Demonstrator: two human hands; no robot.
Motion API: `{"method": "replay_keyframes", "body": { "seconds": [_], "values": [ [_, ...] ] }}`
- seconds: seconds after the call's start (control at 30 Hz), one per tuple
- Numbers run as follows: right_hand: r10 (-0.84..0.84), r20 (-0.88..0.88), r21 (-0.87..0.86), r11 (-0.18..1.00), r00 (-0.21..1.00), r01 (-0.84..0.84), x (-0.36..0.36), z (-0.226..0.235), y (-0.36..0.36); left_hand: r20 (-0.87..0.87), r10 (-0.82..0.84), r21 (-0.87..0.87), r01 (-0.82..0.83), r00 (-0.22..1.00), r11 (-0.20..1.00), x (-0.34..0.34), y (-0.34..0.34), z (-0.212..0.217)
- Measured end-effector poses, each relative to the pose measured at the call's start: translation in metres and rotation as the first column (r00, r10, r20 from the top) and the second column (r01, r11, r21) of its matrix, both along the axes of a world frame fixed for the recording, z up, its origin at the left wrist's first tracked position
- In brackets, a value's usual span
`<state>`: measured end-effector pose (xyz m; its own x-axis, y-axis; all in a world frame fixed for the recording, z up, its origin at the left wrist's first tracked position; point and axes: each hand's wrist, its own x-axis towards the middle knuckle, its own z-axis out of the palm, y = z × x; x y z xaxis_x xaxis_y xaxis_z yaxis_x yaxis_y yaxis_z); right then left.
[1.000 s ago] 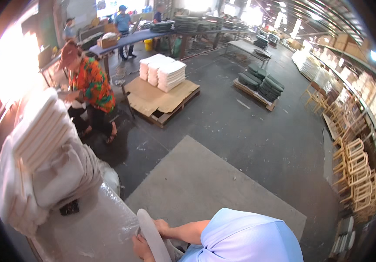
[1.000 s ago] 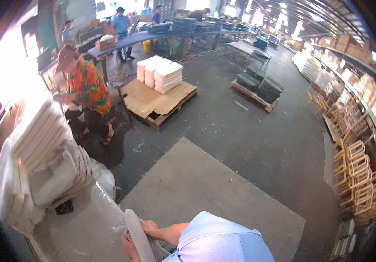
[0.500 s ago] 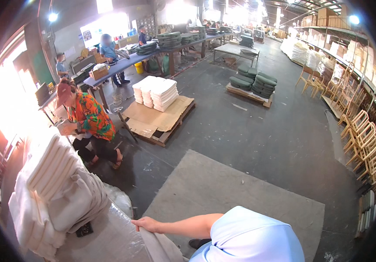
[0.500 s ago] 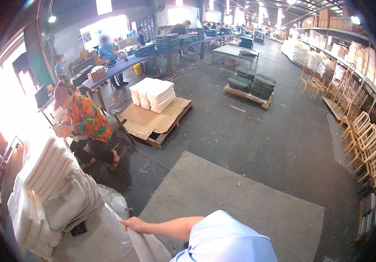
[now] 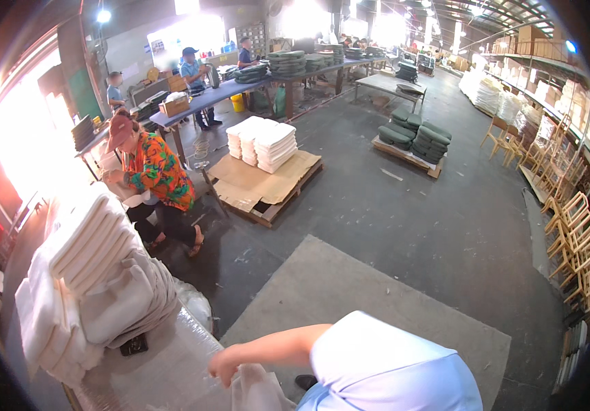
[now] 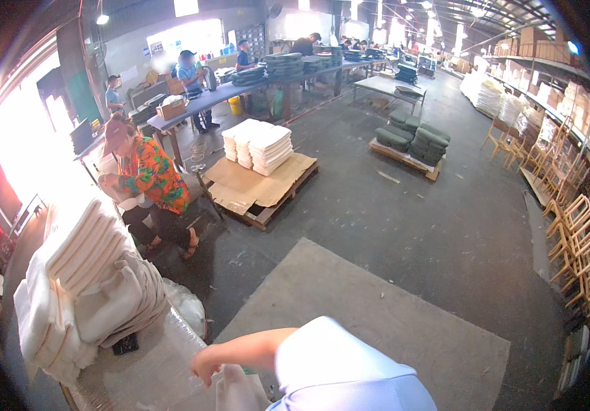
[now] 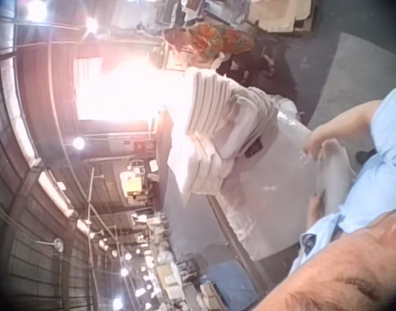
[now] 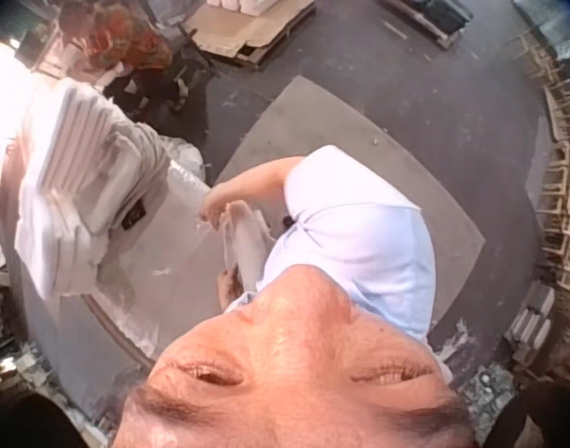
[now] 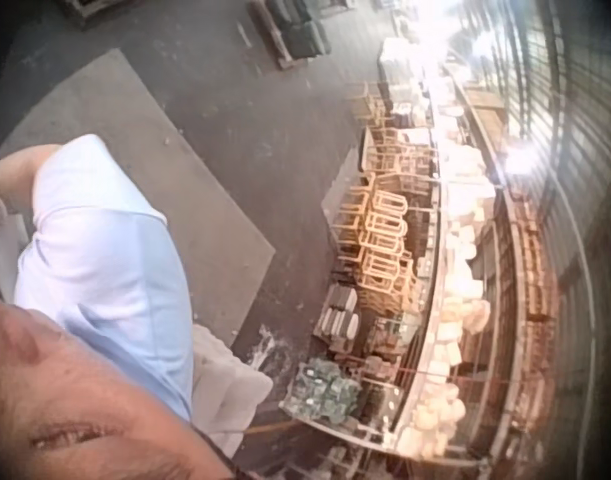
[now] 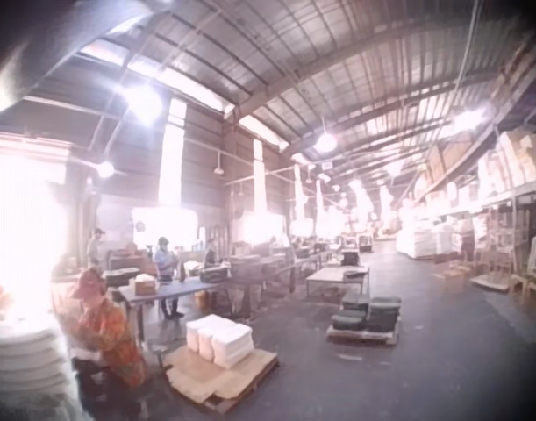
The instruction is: The person inserts rectangular foam inserts into fabric covers, aligns the edges, and smooths the covers by hand. The finished items are stacked on a nearby pallet. The person handles foam inserts and fabric covers one at a time.
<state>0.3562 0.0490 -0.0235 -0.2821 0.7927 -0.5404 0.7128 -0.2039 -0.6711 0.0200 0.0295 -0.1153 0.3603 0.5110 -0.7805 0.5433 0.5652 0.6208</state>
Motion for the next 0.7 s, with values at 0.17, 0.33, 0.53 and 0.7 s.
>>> {"method": "replay_keyframes", "body": {
  "seconds": [0.17,0.33,0.53,0.7],
  "values": [
    [0.595,0.245,-0.131,0.803,0.766,-0.582,-0.084,-0.020,0.039,0.168,-0.151,0.430,0.065,0.974,0.901,0.040,0.018,0.002],
    [0.642,0.326,-0.142,0.759,0.694,-0.635,-0.104,-0.040,0.036,-0.199,-0.327,0.594,0.379,0.924,0.710,0.012,0.019,0.005],
    [0.242,0.181,0.238,0.930,0.953,-0.281,-0.091,-0.084,0.006,-0.584,-0.241,0.428,0.546,0.775,0.720,-0.013,-0.030,0.021],
    [0.026,0.034,0.386,0.922,0.999,-0.037,-0.089,-0.102,-0.009,-0.526,-0.160,0.552,0.478,0.835,0.683,-0.003,-0.038,0.026]
  ]
}}
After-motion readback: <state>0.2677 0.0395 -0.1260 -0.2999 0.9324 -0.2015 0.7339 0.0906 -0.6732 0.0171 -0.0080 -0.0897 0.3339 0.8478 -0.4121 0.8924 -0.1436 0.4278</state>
